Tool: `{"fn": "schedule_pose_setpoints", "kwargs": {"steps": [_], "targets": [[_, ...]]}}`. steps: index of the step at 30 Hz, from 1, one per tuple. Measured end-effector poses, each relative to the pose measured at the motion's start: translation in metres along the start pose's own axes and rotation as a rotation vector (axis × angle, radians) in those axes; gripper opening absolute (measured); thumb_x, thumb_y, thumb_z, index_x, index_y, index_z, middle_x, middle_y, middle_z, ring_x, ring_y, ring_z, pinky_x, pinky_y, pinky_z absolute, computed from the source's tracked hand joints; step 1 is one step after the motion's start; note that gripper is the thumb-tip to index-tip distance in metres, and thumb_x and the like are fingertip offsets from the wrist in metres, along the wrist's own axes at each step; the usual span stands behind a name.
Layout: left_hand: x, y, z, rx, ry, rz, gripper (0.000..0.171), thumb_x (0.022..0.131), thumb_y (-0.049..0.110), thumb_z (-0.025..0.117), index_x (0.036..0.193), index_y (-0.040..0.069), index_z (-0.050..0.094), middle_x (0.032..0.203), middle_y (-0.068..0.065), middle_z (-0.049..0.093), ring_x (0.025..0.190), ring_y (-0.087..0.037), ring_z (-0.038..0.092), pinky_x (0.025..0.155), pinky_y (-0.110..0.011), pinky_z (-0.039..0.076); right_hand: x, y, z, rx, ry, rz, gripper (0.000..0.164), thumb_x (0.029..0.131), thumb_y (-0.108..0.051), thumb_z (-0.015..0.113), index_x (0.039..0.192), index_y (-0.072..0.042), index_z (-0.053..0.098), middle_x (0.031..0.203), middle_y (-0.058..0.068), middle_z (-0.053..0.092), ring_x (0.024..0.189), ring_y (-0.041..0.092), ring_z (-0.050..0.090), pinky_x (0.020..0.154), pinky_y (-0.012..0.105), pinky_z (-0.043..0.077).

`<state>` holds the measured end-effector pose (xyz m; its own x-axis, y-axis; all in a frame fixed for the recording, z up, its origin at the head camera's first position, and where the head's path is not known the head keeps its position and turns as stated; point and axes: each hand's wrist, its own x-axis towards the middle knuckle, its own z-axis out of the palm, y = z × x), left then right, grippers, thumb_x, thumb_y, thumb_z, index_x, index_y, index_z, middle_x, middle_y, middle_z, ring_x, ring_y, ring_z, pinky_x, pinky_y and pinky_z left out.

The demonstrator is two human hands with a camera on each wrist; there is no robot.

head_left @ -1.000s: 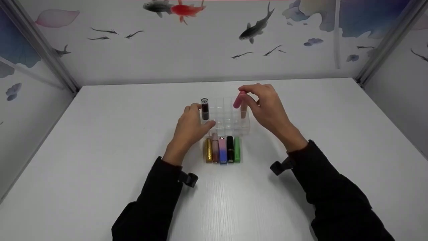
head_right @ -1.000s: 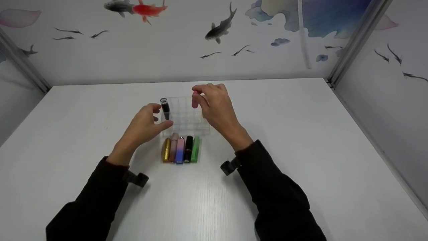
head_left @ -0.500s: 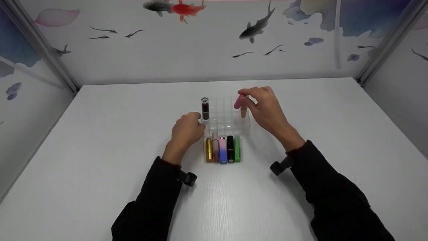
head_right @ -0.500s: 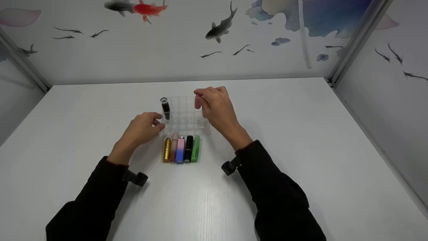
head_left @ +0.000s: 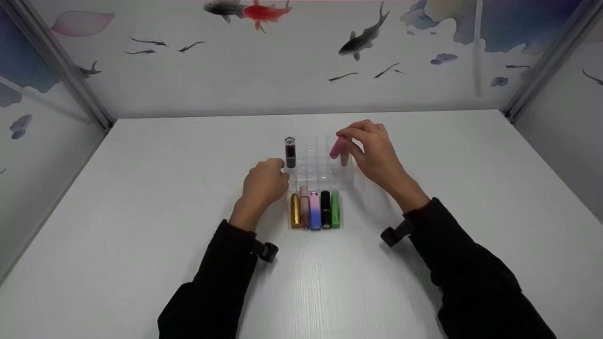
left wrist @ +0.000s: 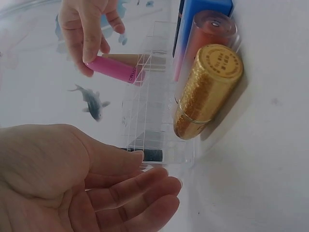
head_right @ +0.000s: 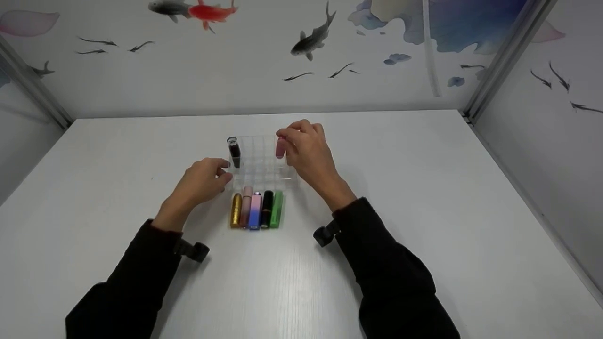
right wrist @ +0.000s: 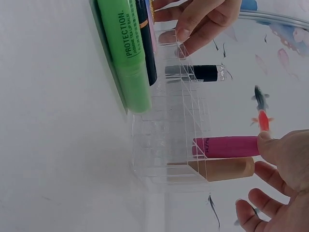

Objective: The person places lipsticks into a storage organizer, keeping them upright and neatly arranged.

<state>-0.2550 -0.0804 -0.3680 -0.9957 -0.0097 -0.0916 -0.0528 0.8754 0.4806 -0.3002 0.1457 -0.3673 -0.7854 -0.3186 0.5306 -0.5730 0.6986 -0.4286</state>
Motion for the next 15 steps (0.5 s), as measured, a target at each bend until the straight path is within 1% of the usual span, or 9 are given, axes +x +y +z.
{"fn": "schedule_pose_setpoints", "kwargs": {"steps": [7, 12, 15], "targets": [[0.001, -0.002, 0.0, -0.012, -0.017, -0.013, 0.036, 0.096, 0.018, 0.052, 0.129, 0.006, 0.055, 0.128, -0.01, 0.06, 0.093, -0.021, 0.061, 0.08, -0.034, 0.051, 0.003, 0.001, 0.007, -0.001, -0.012, 0.022, 0.021, 0.09, -0.017, 0.063, 0.109, -0.013, 0.07, 0.112, 0.007, 0.058, 0.105, 0.026, 0.044, 0.084, 0.037, 0.036], [0.001, -0.001, 0.0, -0.021, -0.024, -0.018, 0.036, 0.096, 0.019, 0.052, 0.13, 0.007, 0.055, 0.127, -0.01, 0.06, 0.094, -0.021, 0.061, 0.079, -0.035, 0.051, 0.005, 0.003, 0.011, 0.002, -0.022, 0.038, 0.019, 0.091, -0.016, 0.062, 0.108, -0.013, 0.07, 0.112, 0.007, 0.058, 0.103, 0.025, 0.044, 0.083, 0.037, 0.034], [0.002, -0.001, 0.0, -0.019, -0.021, -0.011, 0.036, 0.096, 0.019, 0.052, 0.129, 0.007, 0.055, 0.127, -0.01, 0.06, 0.097, -0.022, 0.061, 0.081, -0.036, 0.051, 0.006, 0.005, 0.012, 0.003, -0.034, 0.062, 0.019, 0.091, -0.018, 0.062, 0.107, -0.014, 0.07, 0.112, 0.006, 0.058, 0.102, 0.025, 0.043, 0.083, 0.036, 0.034]]}}
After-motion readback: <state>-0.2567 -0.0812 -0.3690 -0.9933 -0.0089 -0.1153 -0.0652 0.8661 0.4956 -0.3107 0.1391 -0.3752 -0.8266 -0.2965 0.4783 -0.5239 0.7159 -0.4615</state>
